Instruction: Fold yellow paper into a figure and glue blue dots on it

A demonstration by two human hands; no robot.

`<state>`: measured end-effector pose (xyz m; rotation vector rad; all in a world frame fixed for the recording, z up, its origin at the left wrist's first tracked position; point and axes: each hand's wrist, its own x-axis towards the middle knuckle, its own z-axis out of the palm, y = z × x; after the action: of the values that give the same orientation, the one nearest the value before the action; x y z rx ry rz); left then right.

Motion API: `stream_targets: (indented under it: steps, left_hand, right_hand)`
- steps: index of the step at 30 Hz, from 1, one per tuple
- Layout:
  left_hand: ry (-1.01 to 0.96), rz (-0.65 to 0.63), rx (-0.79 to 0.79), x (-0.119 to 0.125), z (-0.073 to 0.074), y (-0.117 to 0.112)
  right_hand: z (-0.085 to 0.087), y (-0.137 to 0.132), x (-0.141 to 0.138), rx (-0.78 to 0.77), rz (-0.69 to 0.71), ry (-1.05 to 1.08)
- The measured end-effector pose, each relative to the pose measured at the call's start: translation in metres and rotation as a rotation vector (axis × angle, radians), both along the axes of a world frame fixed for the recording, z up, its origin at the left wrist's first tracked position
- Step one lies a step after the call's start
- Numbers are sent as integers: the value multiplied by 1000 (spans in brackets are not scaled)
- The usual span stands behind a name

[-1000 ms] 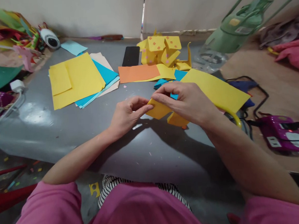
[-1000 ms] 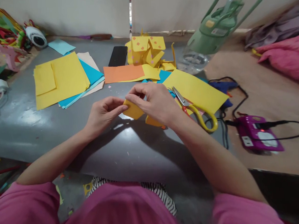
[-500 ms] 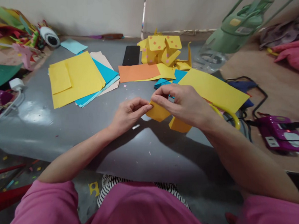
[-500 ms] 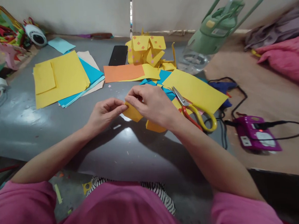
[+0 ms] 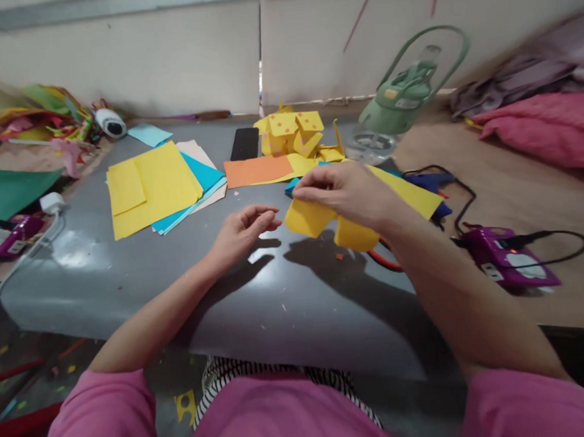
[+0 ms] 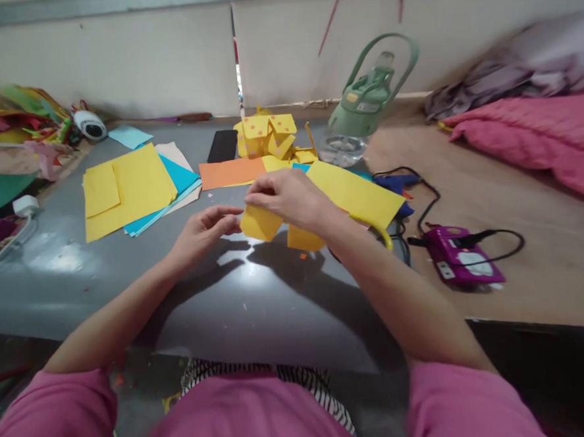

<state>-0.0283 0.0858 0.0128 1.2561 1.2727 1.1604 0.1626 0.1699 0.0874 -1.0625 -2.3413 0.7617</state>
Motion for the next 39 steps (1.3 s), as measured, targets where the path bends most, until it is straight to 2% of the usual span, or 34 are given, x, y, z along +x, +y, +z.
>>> stream_targets:
  steps: [2, 4, 6, 9, 12, 14, 17, 19, 21, 24, 27, 32, 36, 39]
  left_hand:
    - [-8, -30, -10, 1, 5, 2]
    - [-25, -11, -33, -1, 7, 4]
    - [-86, 92, -59, -7, 5, 7]
    - [-204, 218, -115, -22, 1, 12]
    - [-304, 217, -175, -34, -3, 18]
    - [-337, 187, -196, -36, -4, 19]
    - [-326, 120, -220, -35, -5, 19]
    - [-328, 84, -217, -35, -6, 19]
    - [-362, 71, -190, -36, -5, 21]
    - [-438, 81, -206, -42, -2, 27]
    - [-428, 116, -242, -49, 1, 36]
    - [-384, 191, -152, -51, -2, 56]
    - [-250, 284, -136, -48, -5, 73]
    - [-133, 282, -98, -50, -4, 77]
  right_hand:
    - [-1, 0, -5, -54, 99, -34]
    - [-4, -1, -7, -29, 128, 5]
    - [-7, 2, -2, 68, 44, 87]
    - [-17, 12, 11, 177, -167, 105]
    - [-35, 22, 17, 31, -233, 3]
    - [-48, 26, 14, -72, -215, -8]
    - [-62, 30, 4, -146, -157, 193]
    - [-65, 34, -1, -156, -156, 342]
    - [-65, 36, -3, -158, -157, 397]
    - [-63, 36, -1, -169, -130, 370]
    - [-62, 32, 4, -171, -100, 307]
    - [-62, 26, 9, -114, -135, 150]
    - [-66, 25, 7, -32, -193, 21]
    - [-72, 27, 4, 61, -229, -21]
